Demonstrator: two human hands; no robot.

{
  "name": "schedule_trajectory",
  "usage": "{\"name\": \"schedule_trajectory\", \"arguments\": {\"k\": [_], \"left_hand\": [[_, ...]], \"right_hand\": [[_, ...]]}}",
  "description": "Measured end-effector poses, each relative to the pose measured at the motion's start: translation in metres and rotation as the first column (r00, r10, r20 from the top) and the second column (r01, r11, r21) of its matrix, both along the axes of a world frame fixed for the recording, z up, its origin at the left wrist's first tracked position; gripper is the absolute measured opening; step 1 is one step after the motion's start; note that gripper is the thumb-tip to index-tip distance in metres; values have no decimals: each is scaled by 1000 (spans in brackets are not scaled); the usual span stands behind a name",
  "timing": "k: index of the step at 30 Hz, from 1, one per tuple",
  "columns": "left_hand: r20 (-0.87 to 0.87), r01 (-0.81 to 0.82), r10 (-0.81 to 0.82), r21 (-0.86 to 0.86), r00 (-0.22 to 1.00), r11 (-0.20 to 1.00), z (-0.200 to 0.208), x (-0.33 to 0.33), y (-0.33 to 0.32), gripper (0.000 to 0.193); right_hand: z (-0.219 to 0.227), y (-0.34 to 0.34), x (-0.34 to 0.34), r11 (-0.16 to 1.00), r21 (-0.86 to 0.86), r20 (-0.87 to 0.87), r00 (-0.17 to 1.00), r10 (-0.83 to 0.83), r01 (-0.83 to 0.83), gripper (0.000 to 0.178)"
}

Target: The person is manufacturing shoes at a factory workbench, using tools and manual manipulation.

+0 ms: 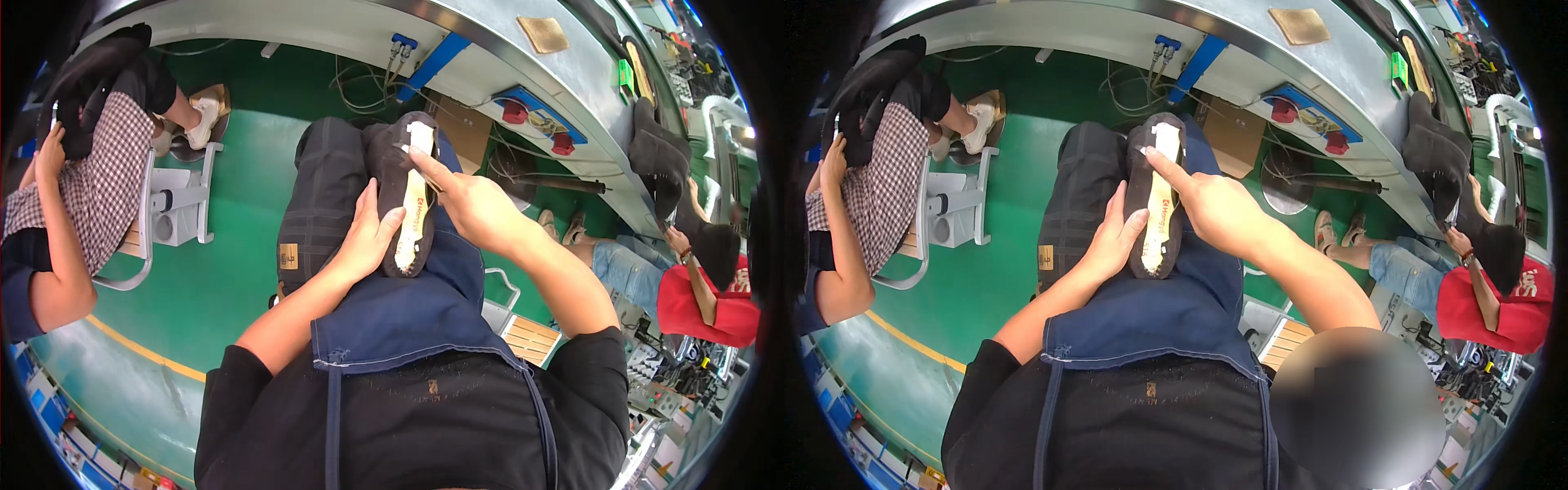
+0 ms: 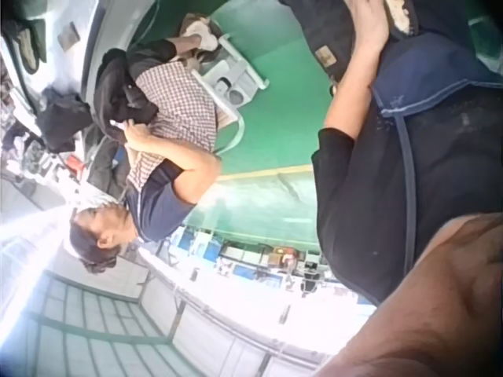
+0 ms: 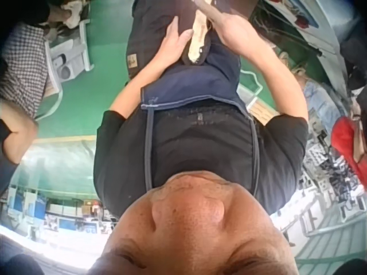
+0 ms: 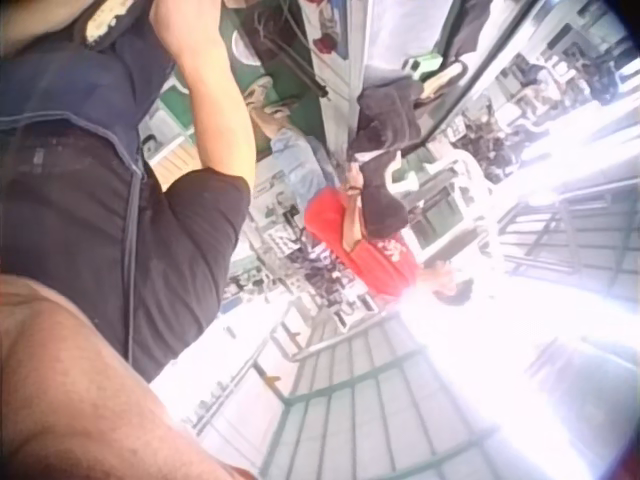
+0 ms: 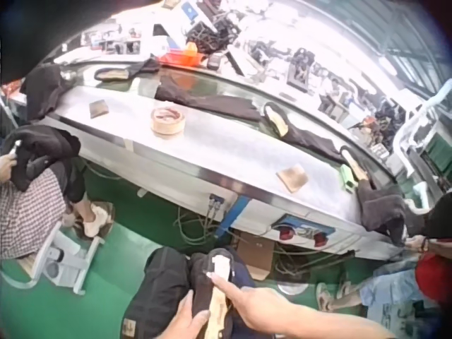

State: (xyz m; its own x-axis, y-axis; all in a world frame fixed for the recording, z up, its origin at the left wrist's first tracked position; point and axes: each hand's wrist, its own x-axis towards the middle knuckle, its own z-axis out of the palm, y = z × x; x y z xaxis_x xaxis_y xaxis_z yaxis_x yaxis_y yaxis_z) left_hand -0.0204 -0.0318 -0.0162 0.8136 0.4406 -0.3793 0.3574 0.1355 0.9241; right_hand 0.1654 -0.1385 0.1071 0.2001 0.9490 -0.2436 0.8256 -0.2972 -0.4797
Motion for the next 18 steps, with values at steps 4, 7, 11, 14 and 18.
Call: {"name": "schedule_trajectory", "arguments": {"k": [4, 7, 11, 14, 18], "left_hand": [[-8, 99, -99, -23, 995, 995, 6, -12, -3, 83], [88, 237, -227, -128, 970, 963, 13, -17, -4, 73], [59, 267, -263, -95, 963, 959, 17, -6, -12, 70], [83, 520, -537, 163, 839, 838, 19, 12, -11, 69], [-6, 683, -711, 285, 703, 672, 33, 54, -6, 63]], "right_hand": [[4, -16, -24, 976, -204, 23, 997, 79, -73, 83], [6, -29, -36, 995, -101, 21, 1000, -11, 13, 84], [4, -59, -52, 986, -165, 63, 998, 7, 3, 85], [-3, -77, -49, 969, 28, 24, 969, -248, 247, 78], [-8, -95, -25, 818, 120, -141, 825, -547, 563, 40]]}}
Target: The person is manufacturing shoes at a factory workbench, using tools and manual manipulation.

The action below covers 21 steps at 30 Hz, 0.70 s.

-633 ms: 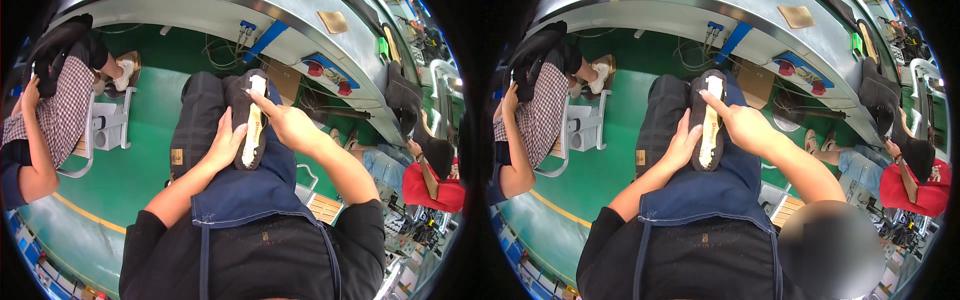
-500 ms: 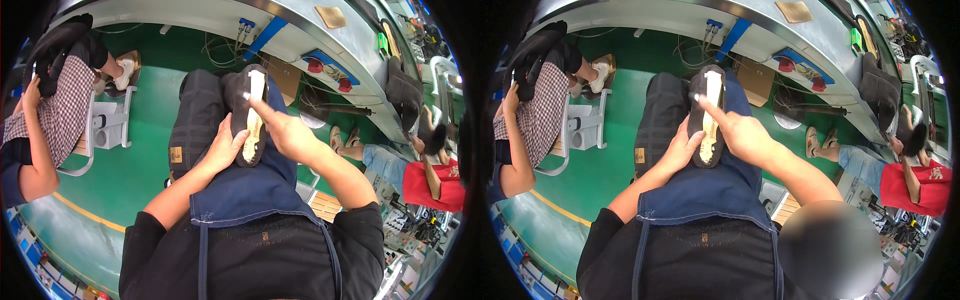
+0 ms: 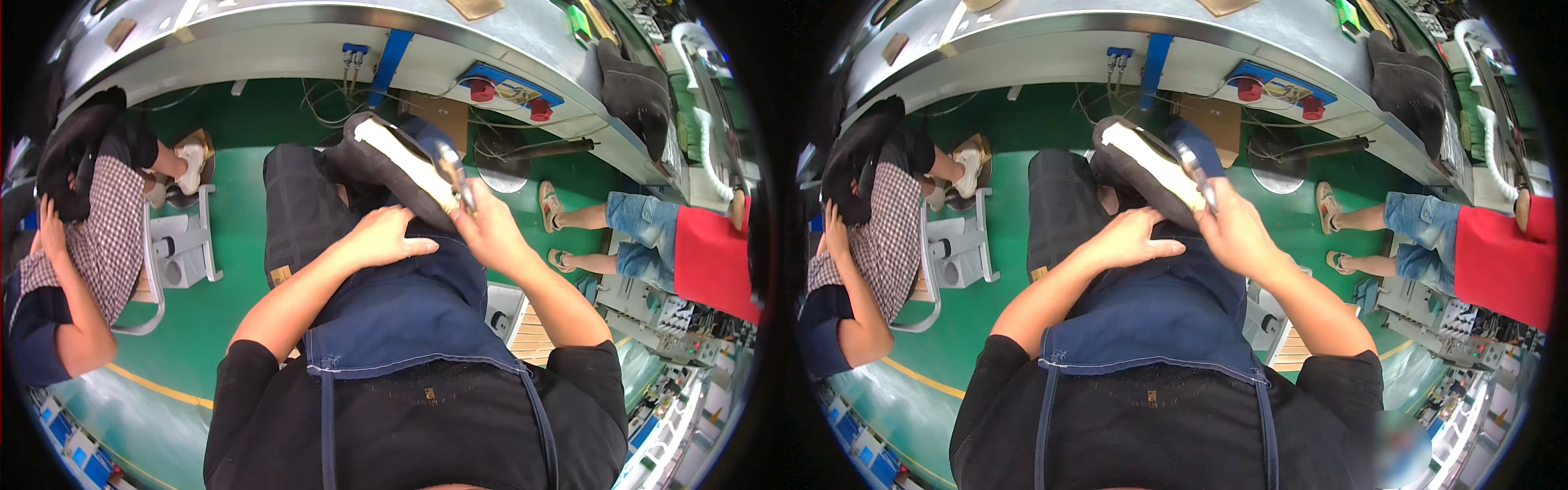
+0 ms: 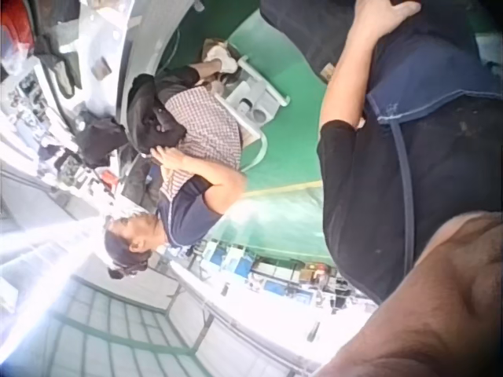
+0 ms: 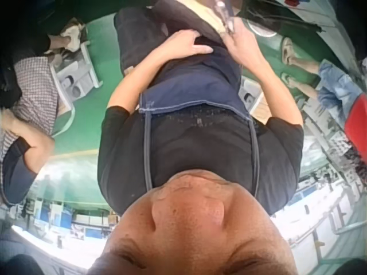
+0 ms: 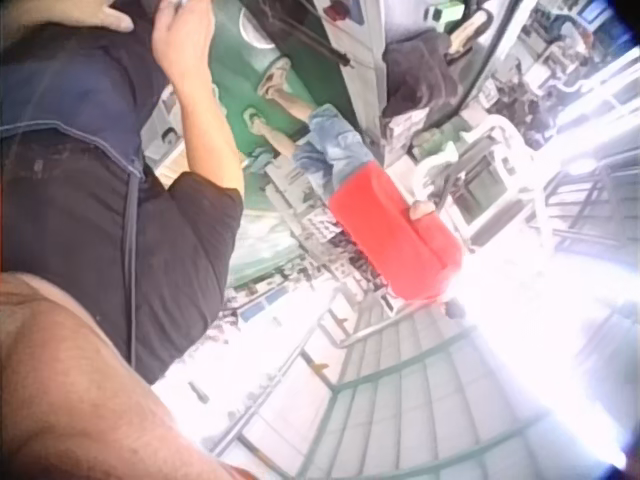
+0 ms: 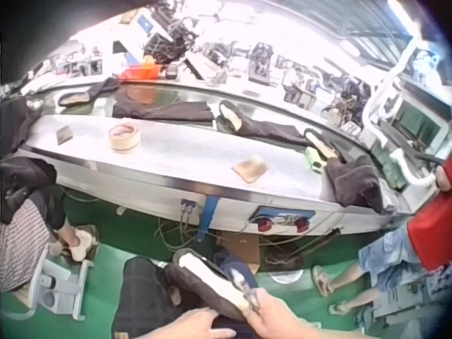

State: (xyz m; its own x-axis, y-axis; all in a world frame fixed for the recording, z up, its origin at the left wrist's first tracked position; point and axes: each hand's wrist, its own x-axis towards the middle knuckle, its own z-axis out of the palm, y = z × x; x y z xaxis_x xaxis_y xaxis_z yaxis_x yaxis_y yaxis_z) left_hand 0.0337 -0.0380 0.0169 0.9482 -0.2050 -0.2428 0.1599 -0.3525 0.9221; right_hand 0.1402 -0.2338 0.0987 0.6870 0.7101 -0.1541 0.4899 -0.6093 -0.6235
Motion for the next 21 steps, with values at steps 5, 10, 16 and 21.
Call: {"name": "schedule_trajectory", "arguments": {"k": [5, 10, 16, 21], "left_hand": [[701, -376, 147, 184, 698, 908, 24, 70, 17, 40], [470, -254, -87, 613, 878, 749, 28, 131, 47, 32], [468, -238, -117, 630, 876, 739, 9, 156, 55, 33], [365, -250, 25, 584, 931, 772, 6, 158, 52, 34]], "right_hand": [[-2, -10, 36, 934, -158, -454, 816, -357, 321, 25], [-6, -3, 53, 930, -150, -450, 814, -366, 336, 23], [6, 4, 64, 944, -107, -593, 742, -312, 312, 36], [13, 16, 69, 926, -44, -864, 452, -224, 375, 48]]}}
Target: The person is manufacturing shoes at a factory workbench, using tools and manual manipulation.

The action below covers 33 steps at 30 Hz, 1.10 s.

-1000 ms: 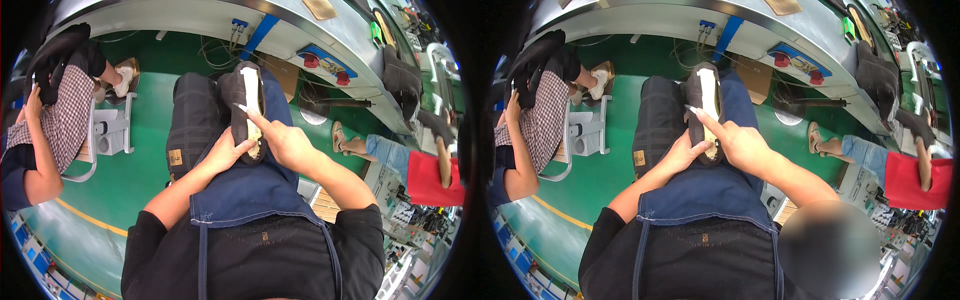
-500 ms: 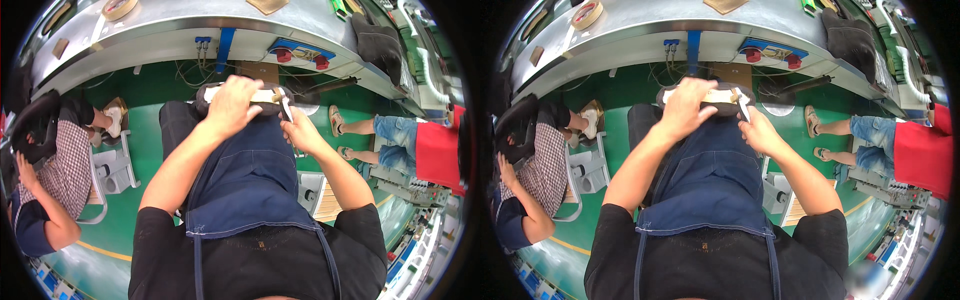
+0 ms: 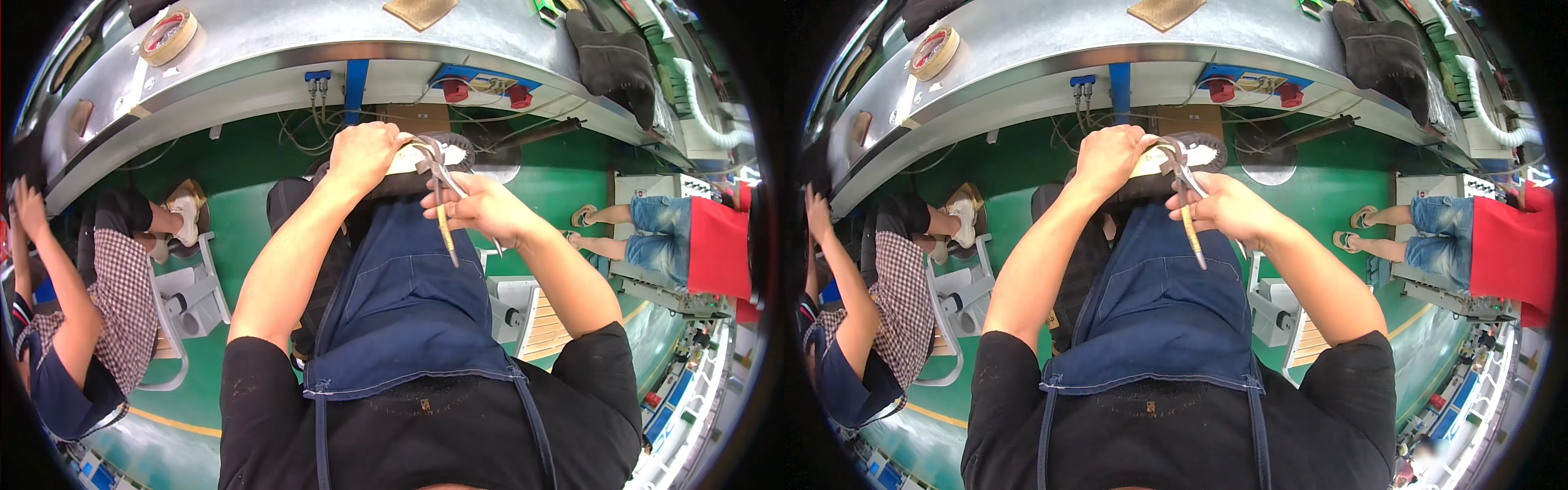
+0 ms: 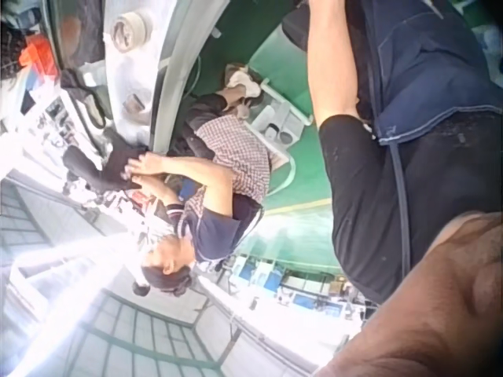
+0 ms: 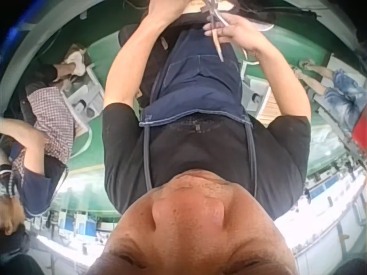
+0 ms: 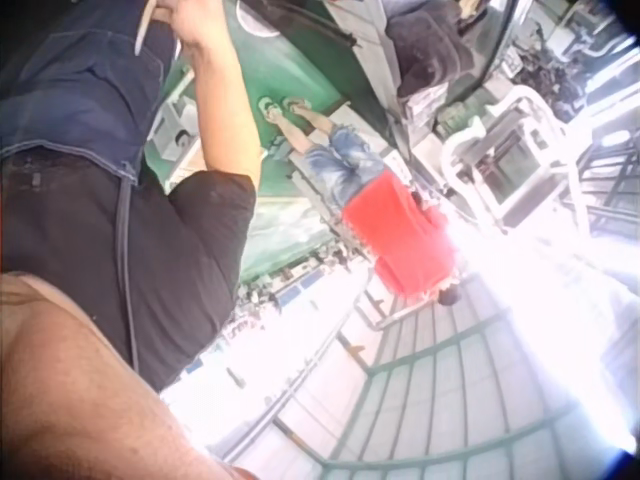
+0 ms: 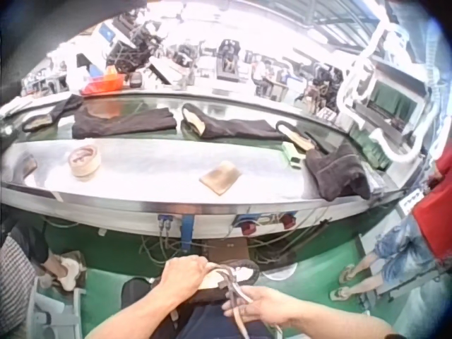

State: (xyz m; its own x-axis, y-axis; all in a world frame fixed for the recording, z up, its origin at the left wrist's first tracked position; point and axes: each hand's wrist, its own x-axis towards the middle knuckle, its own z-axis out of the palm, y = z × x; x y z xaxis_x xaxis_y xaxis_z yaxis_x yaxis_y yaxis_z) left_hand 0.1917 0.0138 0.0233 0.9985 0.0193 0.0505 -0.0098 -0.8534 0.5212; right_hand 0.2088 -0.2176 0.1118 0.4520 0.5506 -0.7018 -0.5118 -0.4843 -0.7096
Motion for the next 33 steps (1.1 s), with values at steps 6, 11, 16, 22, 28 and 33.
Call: {"name": "schedule_trajectory", "arguments": {"k": [6, 11, 16, 22, 28, 33], "left_hand": [[-144, 22, -56, -226, 988, 974, 22, -33, 8, 57], [-95, 124, -122, 12, 988, 992, 19, -55, -5, 96], [45, 93, -95, 53, 994, 994, 6, -62, -13, 91], [229, 79, -114, 158, 967, 984, -8, -72, -16, 82], [364, 21, -79, 161, 928, 987, -20, -80, -25, 78], [433, 23, -77, 129, 898, 991, -25, -84, -26, 72]], "right_hand": [[16, 20, 26, 1000, -23, -215, 976, -17, 12, 41], [23, 14, 18, 879, -381, 155, 917, 367, -288, 20], [-2, 15, -17, 826, -507, 581, 611, 538, -245, 12], [43, 14, 33, 632, -605, 370, 531, 762, -484, 20], [9, 26, 11, 909, -309, 889, 254, 380, -279, 76], [-11, 13, 13, 873, -408, 847, 245, 471, -266, 86]]}}
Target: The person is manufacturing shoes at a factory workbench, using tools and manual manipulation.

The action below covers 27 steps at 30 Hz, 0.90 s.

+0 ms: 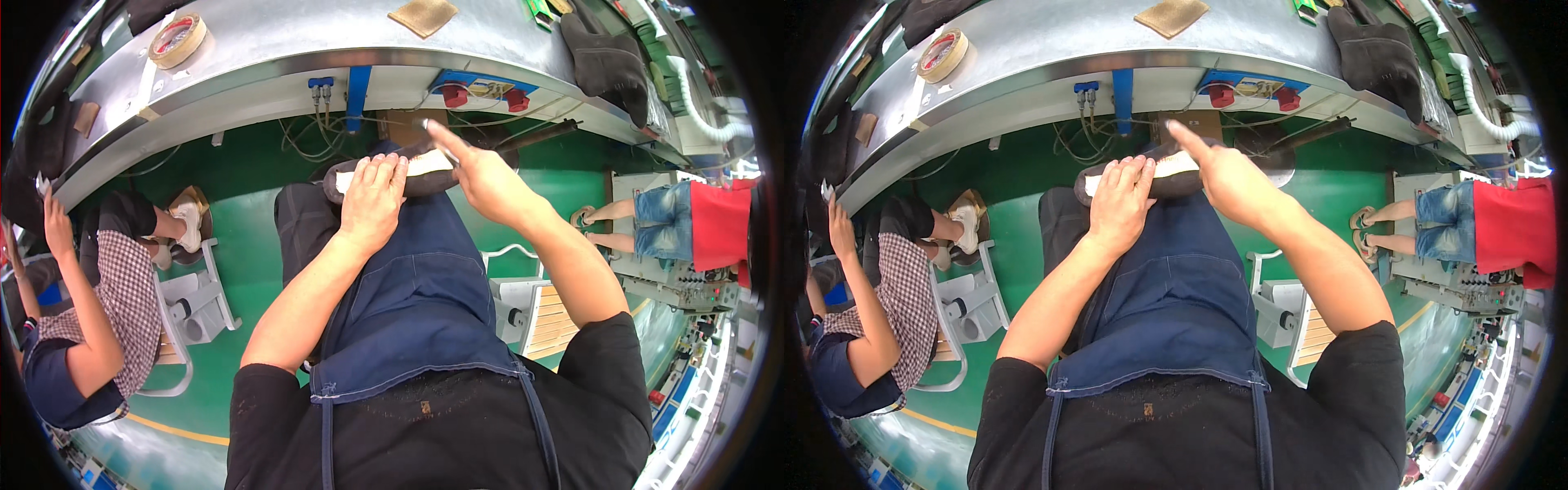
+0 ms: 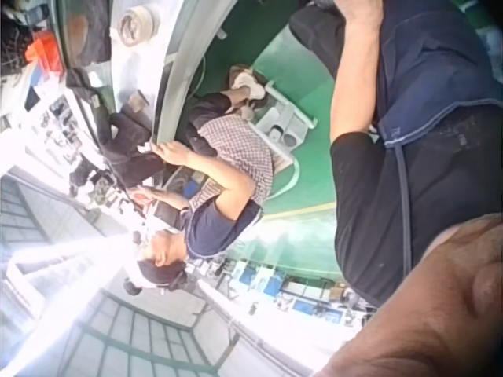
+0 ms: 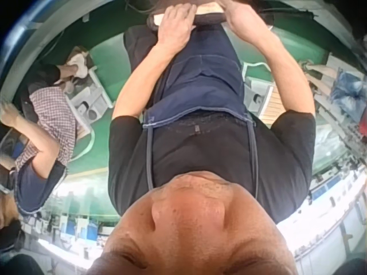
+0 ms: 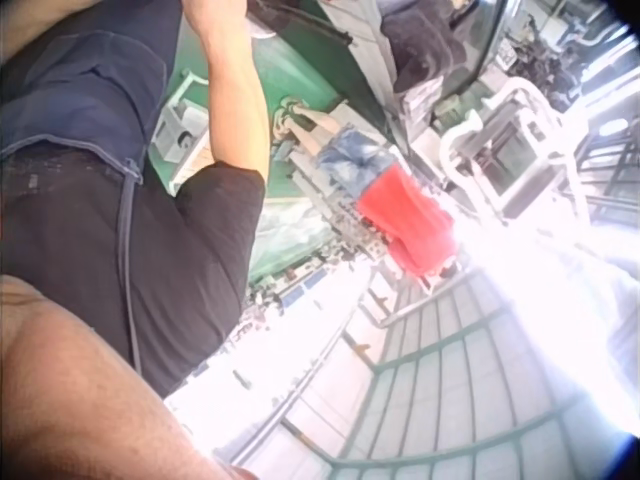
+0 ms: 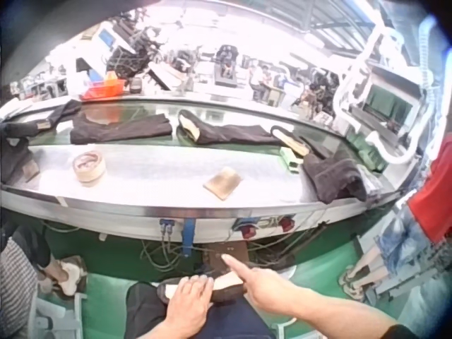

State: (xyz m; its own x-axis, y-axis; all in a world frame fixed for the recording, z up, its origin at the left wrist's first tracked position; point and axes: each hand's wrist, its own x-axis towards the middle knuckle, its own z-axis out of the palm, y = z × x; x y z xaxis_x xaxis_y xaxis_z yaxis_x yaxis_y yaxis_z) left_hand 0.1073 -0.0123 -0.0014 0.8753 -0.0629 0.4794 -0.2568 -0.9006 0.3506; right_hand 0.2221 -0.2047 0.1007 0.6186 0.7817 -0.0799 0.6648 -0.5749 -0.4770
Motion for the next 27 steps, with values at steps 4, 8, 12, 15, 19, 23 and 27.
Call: {"name": "schedule_trajectory", "arguments": {"k": [4, 8, 12, 15, 19, 23, 27], "left_hand": [[73, 4, -2, -23, 997, 1000, -5, -1, 2, 67], [129, 7, -2, -34, 992, 999, -10, -1, 4, 64], [163, 17, -6, -68, 987, 998, -13, -2, 5, 62], [194, 27, -11, -81, 981, 996, -14, -4, 5, 60], [234, 42, -14, -112, 972, 993, -16, -3, 6, 49], [232, 80, -37, -182, 972, 980, -17, -2, 9, 38], [233, 89, -14, -313, 972, 945, -16, -8, 16, 54]], "right_hand": [[1, -1, -5, 996, 35, -44, 996, -77, 78, 85], [1, 8, -14, 996, 84, 14, 999, -40, 39, 89], [2, 15, -16, 991, -133, -63, 998, 15, -23, 91], [6, 19, -18, 997, -70, 107, 993, 48, -40, 93], [7, 27, -29, 993, -118, -45, 999, -29, 23, 91], [3, 37, -36, 1000, 3, 36, 999, 14, -14, 89], [-1, 48, -37, 992, -117, -32, 999, 35, -38, 83]]}}
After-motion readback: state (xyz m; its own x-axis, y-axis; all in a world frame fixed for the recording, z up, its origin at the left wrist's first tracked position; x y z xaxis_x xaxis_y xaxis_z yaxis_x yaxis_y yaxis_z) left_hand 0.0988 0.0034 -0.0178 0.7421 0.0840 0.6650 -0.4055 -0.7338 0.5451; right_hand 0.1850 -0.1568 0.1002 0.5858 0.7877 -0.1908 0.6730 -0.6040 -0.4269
